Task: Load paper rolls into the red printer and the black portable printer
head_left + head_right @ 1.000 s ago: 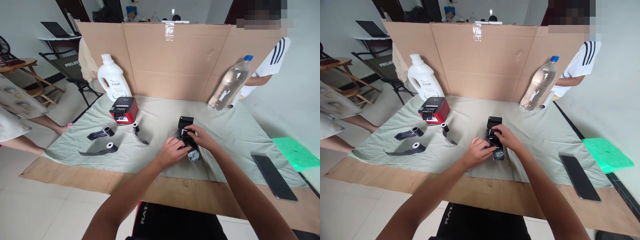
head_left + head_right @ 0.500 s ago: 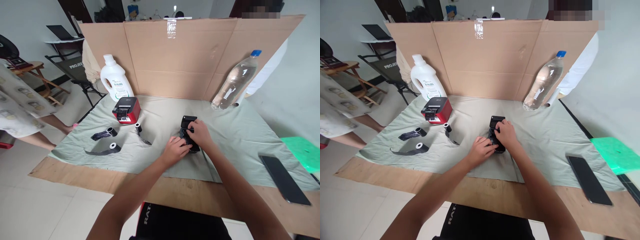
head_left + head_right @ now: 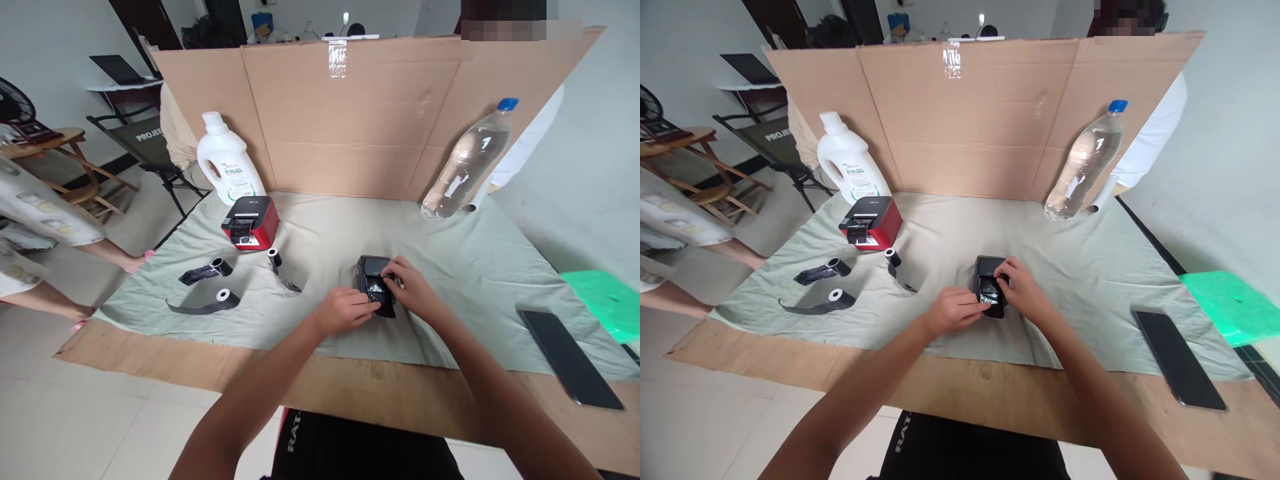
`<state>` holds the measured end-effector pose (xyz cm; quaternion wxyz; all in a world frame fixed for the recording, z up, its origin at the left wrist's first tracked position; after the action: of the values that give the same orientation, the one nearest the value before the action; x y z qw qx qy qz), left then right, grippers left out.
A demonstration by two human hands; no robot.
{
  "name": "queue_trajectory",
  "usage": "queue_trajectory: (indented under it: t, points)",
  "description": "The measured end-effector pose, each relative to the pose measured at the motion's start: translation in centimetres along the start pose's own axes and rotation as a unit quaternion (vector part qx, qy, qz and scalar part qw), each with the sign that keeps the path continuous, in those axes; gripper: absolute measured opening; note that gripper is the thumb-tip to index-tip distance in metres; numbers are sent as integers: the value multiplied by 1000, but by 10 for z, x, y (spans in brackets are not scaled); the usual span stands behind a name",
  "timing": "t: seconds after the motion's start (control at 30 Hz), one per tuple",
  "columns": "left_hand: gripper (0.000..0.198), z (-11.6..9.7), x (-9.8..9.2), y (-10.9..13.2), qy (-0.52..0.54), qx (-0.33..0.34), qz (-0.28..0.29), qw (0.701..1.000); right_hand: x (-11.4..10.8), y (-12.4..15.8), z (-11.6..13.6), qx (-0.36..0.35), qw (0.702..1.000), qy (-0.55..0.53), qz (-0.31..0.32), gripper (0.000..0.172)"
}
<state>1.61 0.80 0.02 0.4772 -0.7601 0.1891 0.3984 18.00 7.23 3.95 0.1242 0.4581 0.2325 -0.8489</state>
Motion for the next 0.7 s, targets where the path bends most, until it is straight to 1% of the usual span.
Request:
queue_trajectory:
  t: [0.1, 0.13, 0.17, 0.2, 0.23, 0.27, 0.3, 0.37, 0.43, 0.6, 0.7]
  points:
    - [22, 1, 2, 0, 9, 2, 12, 1000, -2, -4, 1, 14, 1000, 25, -10, 12]
    - [22, 1, 3, 0, 11, 3, 14, 1000, -2, -10, -1, 29, 999, 39, -16, 15]
    - [23, 1, 3, 0, 14, 3, 16, 1000, -2, -17, -5, 52, 997, 54, -15, 22]
    - [23, 1, 3, 0, 15, 3, 16, 1000, 0, -24, -11, 82, 994, 69, 0, 32]
    - [24, 1, 3, 1, 17, 1, 16, 1000, 4, -31, -18, 114, 990, 79, 32, 43]
    - [25, 2, 4, 1, 18, -2, 16, 1000, 9, -36, -24, 144, 983, 83, 73, 51]
    - [26, 2, 4, 1, 20, -5, 16, 1000, 14, -40, -30, 166, 976, 80, 117, 55]
    - [26, 3, 5, 1, 25, -10, 18, 999, 22, -45, -37, 187, 962, 64, 186, 53]
    - [26, 4, 6, 1, 31, -19, 22, 999, 24, -48, -40, 191, 957, 61, 211, 50]
    - [26, 5, 7, 2, 35, -41, 34, 998, 23, -44, -40, 193, 956, 79, 207, 49]
    - [27, 5, 5, 2, 32, -47, 31, 998, 24, -37, -36, 196, 958, 63, 199, 51]
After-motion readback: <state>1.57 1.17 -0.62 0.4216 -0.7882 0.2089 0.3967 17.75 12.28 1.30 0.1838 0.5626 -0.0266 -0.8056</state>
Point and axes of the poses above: each hand's wrist, its own y-axis away from the middle knuckle, its own x-axis out of the palm, z = x × y, the point moved 6 cm from there along -y, towards the middle knuckle, and after that the axes turned 10 degrees about y, right-handed, at the moved point
